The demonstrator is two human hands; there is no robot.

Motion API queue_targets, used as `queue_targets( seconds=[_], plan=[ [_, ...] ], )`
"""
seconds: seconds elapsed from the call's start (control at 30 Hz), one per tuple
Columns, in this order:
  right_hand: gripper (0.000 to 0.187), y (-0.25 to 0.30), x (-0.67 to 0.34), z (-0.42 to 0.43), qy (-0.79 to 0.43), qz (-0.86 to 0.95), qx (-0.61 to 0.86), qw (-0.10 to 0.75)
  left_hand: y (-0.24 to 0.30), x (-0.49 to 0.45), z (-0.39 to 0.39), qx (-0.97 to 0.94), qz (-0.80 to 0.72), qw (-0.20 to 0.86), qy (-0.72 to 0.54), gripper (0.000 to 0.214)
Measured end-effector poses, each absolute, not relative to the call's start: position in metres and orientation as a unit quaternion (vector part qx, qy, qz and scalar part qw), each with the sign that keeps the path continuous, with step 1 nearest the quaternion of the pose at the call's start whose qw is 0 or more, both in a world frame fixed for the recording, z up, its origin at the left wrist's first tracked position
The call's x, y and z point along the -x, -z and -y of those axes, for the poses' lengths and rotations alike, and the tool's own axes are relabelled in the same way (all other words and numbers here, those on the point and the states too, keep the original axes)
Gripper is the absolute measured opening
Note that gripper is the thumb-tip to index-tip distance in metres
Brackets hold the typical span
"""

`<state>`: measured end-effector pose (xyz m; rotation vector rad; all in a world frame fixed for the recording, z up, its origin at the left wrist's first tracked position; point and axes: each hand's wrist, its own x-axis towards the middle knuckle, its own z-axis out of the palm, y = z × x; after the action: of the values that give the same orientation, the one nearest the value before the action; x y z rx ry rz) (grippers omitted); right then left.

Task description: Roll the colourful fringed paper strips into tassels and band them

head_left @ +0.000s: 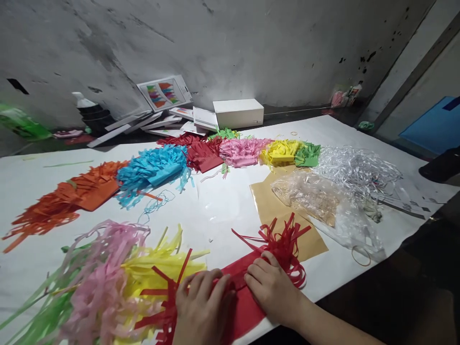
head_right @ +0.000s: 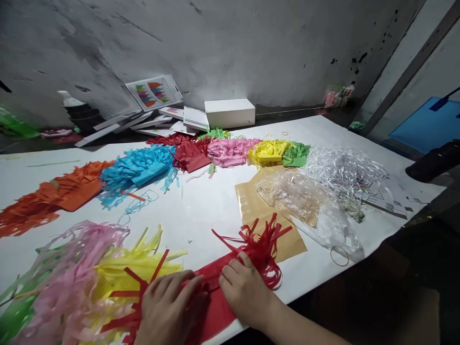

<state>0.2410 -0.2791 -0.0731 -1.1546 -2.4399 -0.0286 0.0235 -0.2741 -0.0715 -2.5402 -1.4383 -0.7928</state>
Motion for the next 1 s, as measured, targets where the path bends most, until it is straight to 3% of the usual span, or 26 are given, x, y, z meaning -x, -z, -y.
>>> queue_targets(
  seconds=[0.13, 0.3, 0.5, 0.63, 0.8, 1.0],
  plan=[
    [0.006, 0.066, -0.242, 0.279, -0.026, 0.887, 0.416, 0.196, 0.077, -0.024, 0.275, 0.863, 0.44, -0.003, 0.247, 0.024],
    [0.009, 0.068, -0.237, 0.275, 0.032, 0.894, 0.405, 0.19, 0.074, -0.017, 0.271, 0.898, 0.386, -0.009, 0.212, 0.021],
    [0.014, 0.072, -0.241, 0.277, 0.054, 0.897, 0.382, 0.218, 0.09, -0.028, 0.278, 0.84, 0.417, -0.004, 0.348, 0.043],
    [0.019, 0.072, -0.256, 0.282, 0.036, 0.894, 0.387, 0.222, 0.093, -0.024, 0.285, 0.838, 0.429, -0.016, 0.337, 0.04],
    [0.015, 0.075, -0.263, 0.279, -0.016, 0.864, 0.444, 0.238, 0.083, -0.013, 0.287, 0.843, 0.452, -0.009, 0.292, 0.014],
    [0.014, 0.07, -0.25, 0.275, -0.007, 0.821, 0.531, 0.21, 0.077, -0.018, 0.281, 0.848, 0.48, 0.044, 0.22, 0.012]
  ],
)
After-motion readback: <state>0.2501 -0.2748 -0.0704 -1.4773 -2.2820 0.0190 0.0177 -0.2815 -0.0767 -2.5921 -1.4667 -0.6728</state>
